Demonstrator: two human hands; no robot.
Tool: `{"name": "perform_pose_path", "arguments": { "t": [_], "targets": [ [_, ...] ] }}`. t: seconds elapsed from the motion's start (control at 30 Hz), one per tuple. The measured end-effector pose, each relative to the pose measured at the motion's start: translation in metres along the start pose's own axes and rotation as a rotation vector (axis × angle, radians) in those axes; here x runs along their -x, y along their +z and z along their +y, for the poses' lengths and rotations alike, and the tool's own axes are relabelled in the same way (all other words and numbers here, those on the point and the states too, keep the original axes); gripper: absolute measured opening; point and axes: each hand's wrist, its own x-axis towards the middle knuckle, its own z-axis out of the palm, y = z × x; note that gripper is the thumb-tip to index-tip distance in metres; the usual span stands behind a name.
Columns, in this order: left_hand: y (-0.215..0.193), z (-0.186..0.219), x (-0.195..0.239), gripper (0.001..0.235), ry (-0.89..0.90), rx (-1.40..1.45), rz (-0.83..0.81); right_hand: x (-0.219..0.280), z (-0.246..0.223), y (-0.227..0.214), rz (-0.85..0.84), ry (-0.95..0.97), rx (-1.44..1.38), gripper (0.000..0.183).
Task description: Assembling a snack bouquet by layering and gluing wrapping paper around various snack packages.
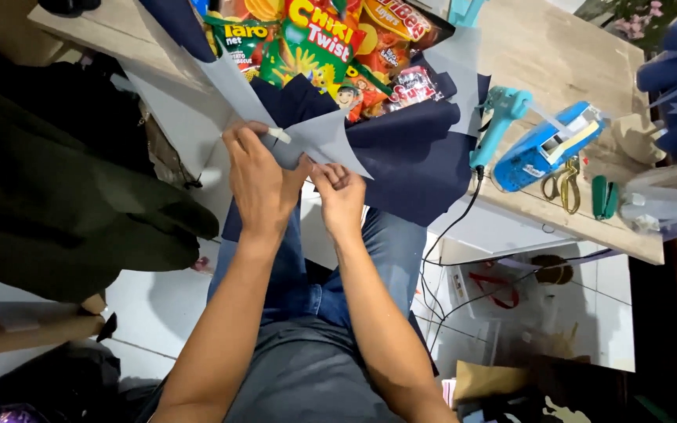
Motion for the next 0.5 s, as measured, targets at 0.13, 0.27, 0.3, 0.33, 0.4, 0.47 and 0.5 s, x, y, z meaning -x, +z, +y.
{"name": "perform_pose_path", "arguments": {
  "t": [0.13,0.27,0.3,0.33,0.4,0.47,0.5],
  "targets": [
    [-0.009,0.019,0.002,0.068,-0.023,0.017,0.025,-0.001,-0.007,0.012,0.066,-0.036,0.014,0.014],
    [-0.014,0.029,0.005,0.073,-0.029,0.053,0.090,0.005,-0.022,0.027,0.136,0.003,-0.004,0.021],
    [-0.012,0.028,0.004,0.079,-0.003,-0.006,0.124,0.005,-0.024,0.030,0.147,0.018,-0.017,0.023],
    [-0.006,0.023,0.004,0.079,-0.001,-0.008,0.124,0.003,-0.021,0.028,0.147,0.018,-0.019,0.023],
    [0.005,0.011,0.003,0.070,0.005,-0.134,0.109,0.000,-0.013,0.025,0.151,0.005,0.002,0.020],
    [0.016,0.002,-0.002,0.077,-0.013,-0.197,0.102,-0.002,-0.009,0.025,0.140,-0.018,0.013,0.020],
    [0.022,-0.002,-0.005,0.085,-0.032,-0.257,0.094,-0.004,-0.008,0.025,0.131,-0.043,0.027,0.021]
  ]
}}
